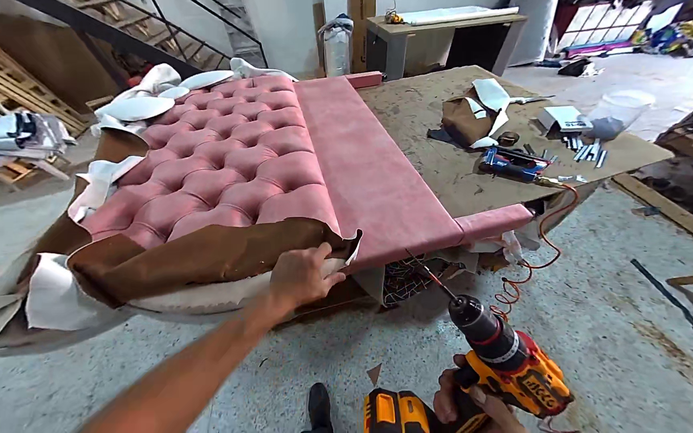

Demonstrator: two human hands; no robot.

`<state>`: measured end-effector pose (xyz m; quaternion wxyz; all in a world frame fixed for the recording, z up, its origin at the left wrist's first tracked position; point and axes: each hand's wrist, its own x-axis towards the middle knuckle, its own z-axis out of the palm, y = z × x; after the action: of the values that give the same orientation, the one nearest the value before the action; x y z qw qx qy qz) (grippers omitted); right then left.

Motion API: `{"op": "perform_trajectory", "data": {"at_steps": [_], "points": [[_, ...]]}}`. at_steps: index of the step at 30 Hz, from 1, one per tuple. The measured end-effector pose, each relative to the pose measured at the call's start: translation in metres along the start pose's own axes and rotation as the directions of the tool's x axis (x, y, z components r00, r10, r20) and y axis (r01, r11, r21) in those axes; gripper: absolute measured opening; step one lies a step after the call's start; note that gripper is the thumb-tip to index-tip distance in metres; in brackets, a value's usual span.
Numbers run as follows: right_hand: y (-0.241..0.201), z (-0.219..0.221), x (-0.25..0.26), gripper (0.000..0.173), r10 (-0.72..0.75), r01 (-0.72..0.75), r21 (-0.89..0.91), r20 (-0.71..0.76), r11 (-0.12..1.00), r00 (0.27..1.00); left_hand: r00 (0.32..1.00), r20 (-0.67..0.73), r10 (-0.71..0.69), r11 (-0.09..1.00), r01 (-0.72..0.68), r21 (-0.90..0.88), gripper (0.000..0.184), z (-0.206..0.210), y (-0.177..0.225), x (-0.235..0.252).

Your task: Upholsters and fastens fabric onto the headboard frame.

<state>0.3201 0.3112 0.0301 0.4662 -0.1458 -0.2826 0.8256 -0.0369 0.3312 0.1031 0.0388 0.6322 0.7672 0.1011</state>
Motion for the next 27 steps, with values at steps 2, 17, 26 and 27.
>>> {"op": "perform_trajectory", "data": {"at_steps": [2, 17, 26, 27], "points": [[-0.002, -0.007, 0.004, 0.035, 0.016, -0.016, 0.003, -0.016, 1.0, 1.0, 0.973, 0.229, -0.014, 0.961, -0.05, 0.273, 0.073, 0.009, -0.011, 0.024], [-0.01, -0.013, 0.086, 0.024, 0.141, -0.225, -0.562, -0.189, 0.796, 0.972, 0.984, -0.179, 0.001, 0.919, -0.072, -0.387, 0.033, 0.061, -0.08, 0.034], [-0.039, 0.018, 0.16, 0.016, 0.212, -0.216, -0.896, -0.141, 0.388, 0.967, 0.987, -0.057, -0.152, 0.79, 0.086, -0.607, 0.016, 0.053, -0.073, 0.029], [-0.041, 0.022, 0.168, 0.017, 0.226, -0.208, -0.914, -0.133, 0.348, 0.965, 0.986, -0.06, -0.154, 0.784, 0.085, -0.614, 0.014, 0.054, -0.073, 0.029]]}}
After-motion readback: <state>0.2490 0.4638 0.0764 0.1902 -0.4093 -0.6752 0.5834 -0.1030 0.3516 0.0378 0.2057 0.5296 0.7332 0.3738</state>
